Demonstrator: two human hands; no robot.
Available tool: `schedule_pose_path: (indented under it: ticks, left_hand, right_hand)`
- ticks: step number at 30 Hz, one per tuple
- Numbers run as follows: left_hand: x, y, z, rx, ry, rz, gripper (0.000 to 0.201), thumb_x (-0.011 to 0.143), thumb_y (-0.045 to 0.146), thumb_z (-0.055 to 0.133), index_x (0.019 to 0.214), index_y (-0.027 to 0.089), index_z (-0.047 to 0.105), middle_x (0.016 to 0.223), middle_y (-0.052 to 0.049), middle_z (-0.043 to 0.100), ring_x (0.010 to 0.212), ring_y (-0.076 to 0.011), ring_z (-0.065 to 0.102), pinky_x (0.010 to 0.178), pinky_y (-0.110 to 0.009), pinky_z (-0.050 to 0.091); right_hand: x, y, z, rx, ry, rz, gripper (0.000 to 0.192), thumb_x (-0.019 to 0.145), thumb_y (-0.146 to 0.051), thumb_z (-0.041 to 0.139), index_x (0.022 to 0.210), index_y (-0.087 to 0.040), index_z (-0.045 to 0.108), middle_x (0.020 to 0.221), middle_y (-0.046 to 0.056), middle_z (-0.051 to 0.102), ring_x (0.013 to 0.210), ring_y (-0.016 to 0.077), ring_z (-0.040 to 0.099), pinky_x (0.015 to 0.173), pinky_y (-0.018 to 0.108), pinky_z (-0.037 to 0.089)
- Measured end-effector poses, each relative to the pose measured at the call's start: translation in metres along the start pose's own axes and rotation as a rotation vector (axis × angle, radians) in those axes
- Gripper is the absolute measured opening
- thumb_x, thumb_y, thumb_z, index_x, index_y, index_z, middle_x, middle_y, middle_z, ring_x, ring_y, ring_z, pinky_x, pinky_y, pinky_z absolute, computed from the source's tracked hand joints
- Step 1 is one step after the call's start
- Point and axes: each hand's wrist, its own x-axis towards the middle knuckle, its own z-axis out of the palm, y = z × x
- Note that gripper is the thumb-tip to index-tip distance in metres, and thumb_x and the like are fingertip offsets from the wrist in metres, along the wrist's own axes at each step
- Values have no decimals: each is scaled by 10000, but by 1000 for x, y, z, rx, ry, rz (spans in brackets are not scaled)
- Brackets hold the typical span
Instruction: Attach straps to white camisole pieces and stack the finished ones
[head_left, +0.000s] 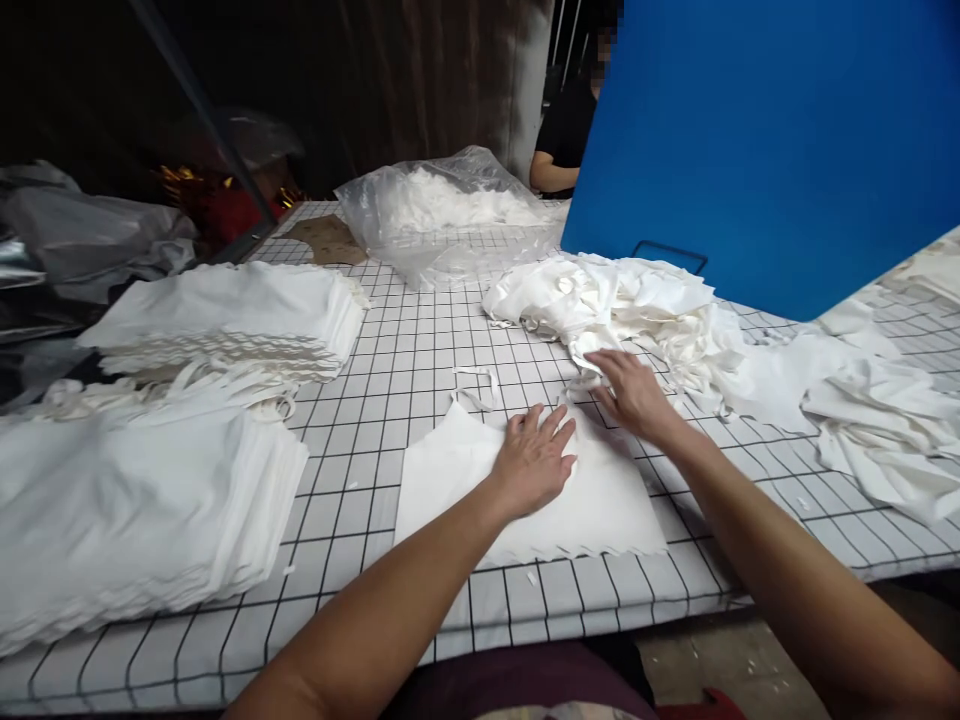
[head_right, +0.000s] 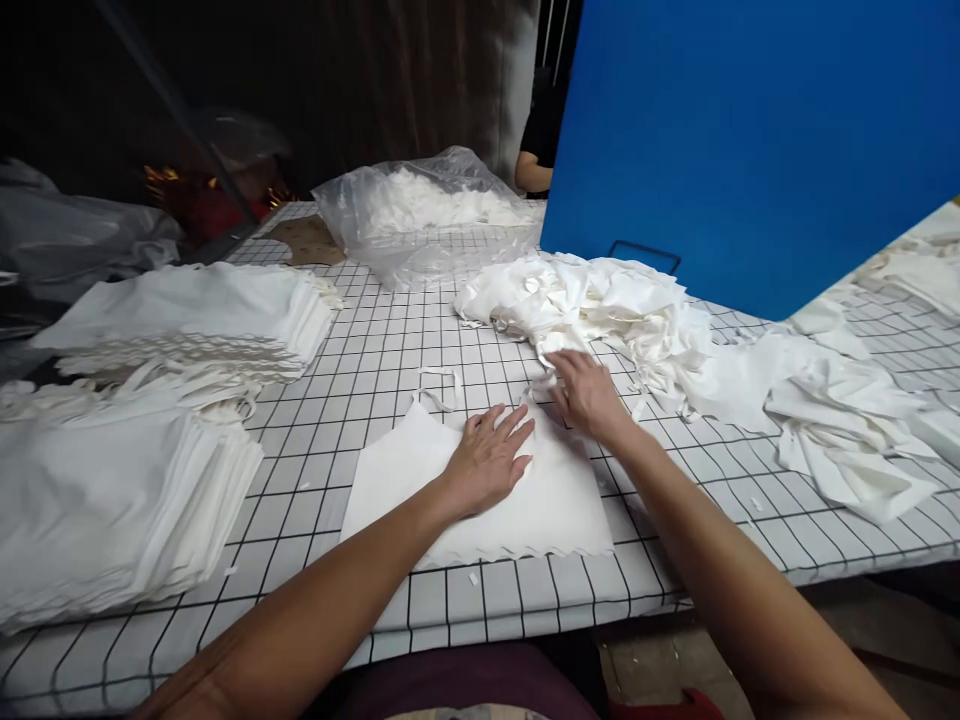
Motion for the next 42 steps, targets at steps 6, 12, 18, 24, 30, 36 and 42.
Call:
schedule_pose_path:
  ticks: [6, 12, 18, 24, 30, 36, 42]
  left_hand:
    - [-1, 1, -3, 8, -12, 15, 508, 1018, 418, 324, 1481, 230, 413, 1628, -29, 292, 1479, -333, 243, 1149, -532, 301]
    - [-2, 1, 1, 39, 23, 27, 496, 1013, 398, 343, 1470, 234, 444, 1618, -31, 317, 1472, -338, 270, 1156, -538, 295]
    - [-1, 0, 2, 48, 21, 10, 509, 1011, 414, 336, 1490, 267, 423, 1617, -15, 320, 1485, -324, 266, 1164, -530, 297]
    - [1, -1, 5, 48, 16, 4, 515, 1007, 419, 337, 1493, 266, 416, 1618, -8, 316, 1492, -318, 253, 1171, -535, 296]
    - [2, 1, 2, 14, -14, -15, 513, 1006, 413, 337, 1491, 264, 408, 1624, -11, 304, 1497, -319, 238, 1177, -547, 279]
    - [2, 0, 2, 6, -11, -12, 499, 1004, 414, 340, 1484, 293, 406, 1624, -4, 305, 1500, -309, 231, 1182, -539, 266]
    - [-1, -1, 3, -49, 59, 29, 480, 995, 384, 370, 1441, 237, 469, 1577, -85, 387, 1471, -357, 279, 1153, -580, 290]
  right_hand:
    - [-58, -1, 6, 25, 81, 116, 347, 933, -273, 457, 1124, -162, 724, 1166, 181, 623, 1096, 339, 546, 871, 476, 463]
    - [15, 7, -19, 238, 93, 230, 257, 877, -221, 531, 994, -143, 746, 834, 85, 652, 741, 202, 584, 696, 322, 452]
    - [78, -3, 17, 373, 35, 220, 168, 780, -106, 608, 883, -140, 735, 807, 52, 729, 722, 158, 621, 711, 262, 464]
    - [78, 18, 36, 386, -24, 209, 135, 757, -129, 659, 870, -161, 724, 830, 36, 739, 760, 160, 641, 734, 258, 483]
    - [73, 32, 30, 349, -75, 255, 85, 763, -225, 701, 733, -149, 676, 691, 16, 681, 641, 142, 583, 614, 248, 448]
    - [75, 23, 18, 307, -136, 206, 116, 834, -252, 659, 795, -158, 714, 754, 31, 721, 687, 157, 619, 655, 256, 469]
    - [31, -12, 13, 199, -69, 70, 402, 988, -343, 467, 1298, -142, 625, 1326, 161, 635, 1271, 298, 533, 1030, 457, 427]
